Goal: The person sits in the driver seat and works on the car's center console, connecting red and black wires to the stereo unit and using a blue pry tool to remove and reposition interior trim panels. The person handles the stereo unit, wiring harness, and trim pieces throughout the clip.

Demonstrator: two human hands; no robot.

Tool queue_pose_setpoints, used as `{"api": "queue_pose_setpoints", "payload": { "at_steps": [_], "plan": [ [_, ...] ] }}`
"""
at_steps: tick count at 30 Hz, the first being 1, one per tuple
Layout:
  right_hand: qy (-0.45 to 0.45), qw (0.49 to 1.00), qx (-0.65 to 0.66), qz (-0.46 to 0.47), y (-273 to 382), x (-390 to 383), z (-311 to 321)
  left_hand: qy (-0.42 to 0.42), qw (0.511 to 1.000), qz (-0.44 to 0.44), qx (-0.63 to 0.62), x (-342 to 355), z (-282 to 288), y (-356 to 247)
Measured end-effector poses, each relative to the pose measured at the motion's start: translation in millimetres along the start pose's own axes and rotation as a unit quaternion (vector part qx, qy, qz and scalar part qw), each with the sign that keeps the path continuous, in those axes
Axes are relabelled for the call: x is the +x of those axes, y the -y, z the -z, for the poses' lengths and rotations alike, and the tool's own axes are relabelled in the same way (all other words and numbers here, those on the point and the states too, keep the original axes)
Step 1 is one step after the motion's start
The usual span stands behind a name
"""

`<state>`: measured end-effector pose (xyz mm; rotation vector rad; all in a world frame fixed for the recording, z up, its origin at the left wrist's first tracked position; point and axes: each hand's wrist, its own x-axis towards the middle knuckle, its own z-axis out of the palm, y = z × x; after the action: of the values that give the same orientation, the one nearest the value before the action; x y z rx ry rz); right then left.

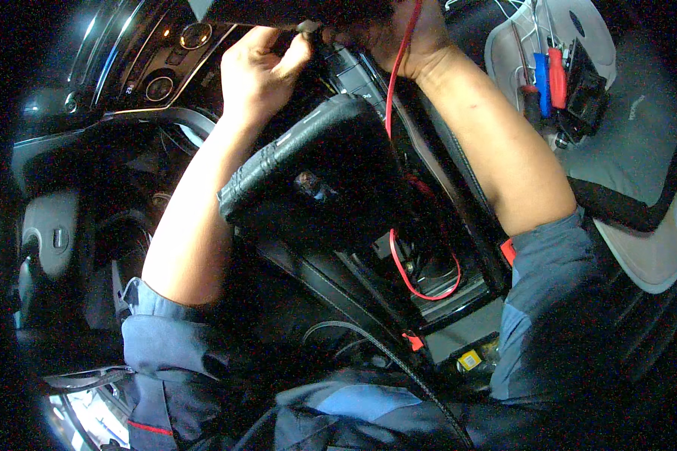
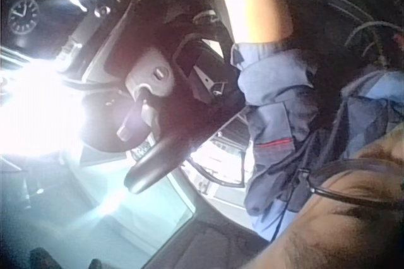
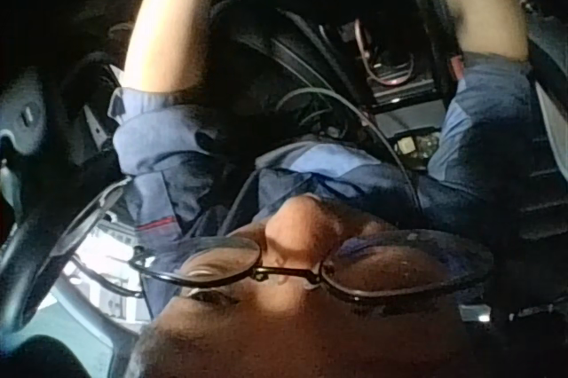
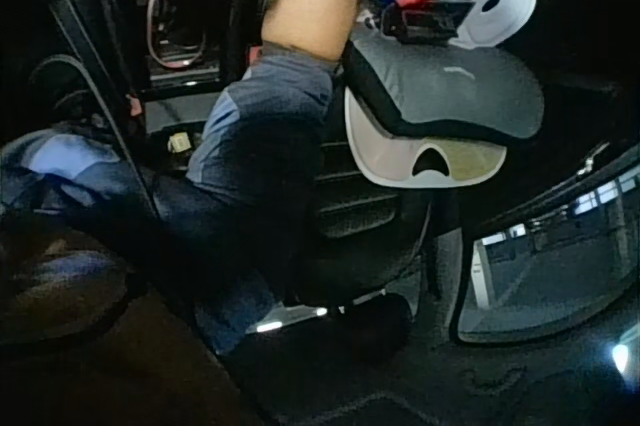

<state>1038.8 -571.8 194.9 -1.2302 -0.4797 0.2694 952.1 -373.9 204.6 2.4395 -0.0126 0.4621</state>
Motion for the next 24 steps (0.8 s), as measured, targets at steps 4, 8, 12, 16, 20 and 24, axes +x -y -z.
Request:
{"api": "queue_pose_setpoints", "payload": {
  "at_steps": [4, 8, 12, 16, 20, 24],
  "plan": [
    [0.005, 1.000, -0.020, -0.009, 2, 2, 2, -0.021, 0.999, -0.038, -0.030, 2, 0, -4],
    [-0.032, 0.940, -0.330, 0.080, 4, -1, 6, -0.016, 0.997, -0.039, -0.059, 0, 0, -7],
    [-0.002, 0.985, -0.168, 0.028, -7, -4, 8, -0.014, 0.999, -0.037, -0.021, -2, -2, 2],
    [-0.100, 0.916, 0.385, -0.058, -25, -4, 3, -0.023, 0.993, -0.101, 0.064, 4, -1, 16],
    [-0.037, 0.951, 0.300, -0.062, -15, 0, 2, -0.029, 0.998, -0.064, 0.000, 0, -3, 12],
    [0.066, 0.812, 0.556, -0.167, 17, 8, 2, -0.011, 0.999, -0.037, 0.017, -6, 3, 3]
  ]
}}
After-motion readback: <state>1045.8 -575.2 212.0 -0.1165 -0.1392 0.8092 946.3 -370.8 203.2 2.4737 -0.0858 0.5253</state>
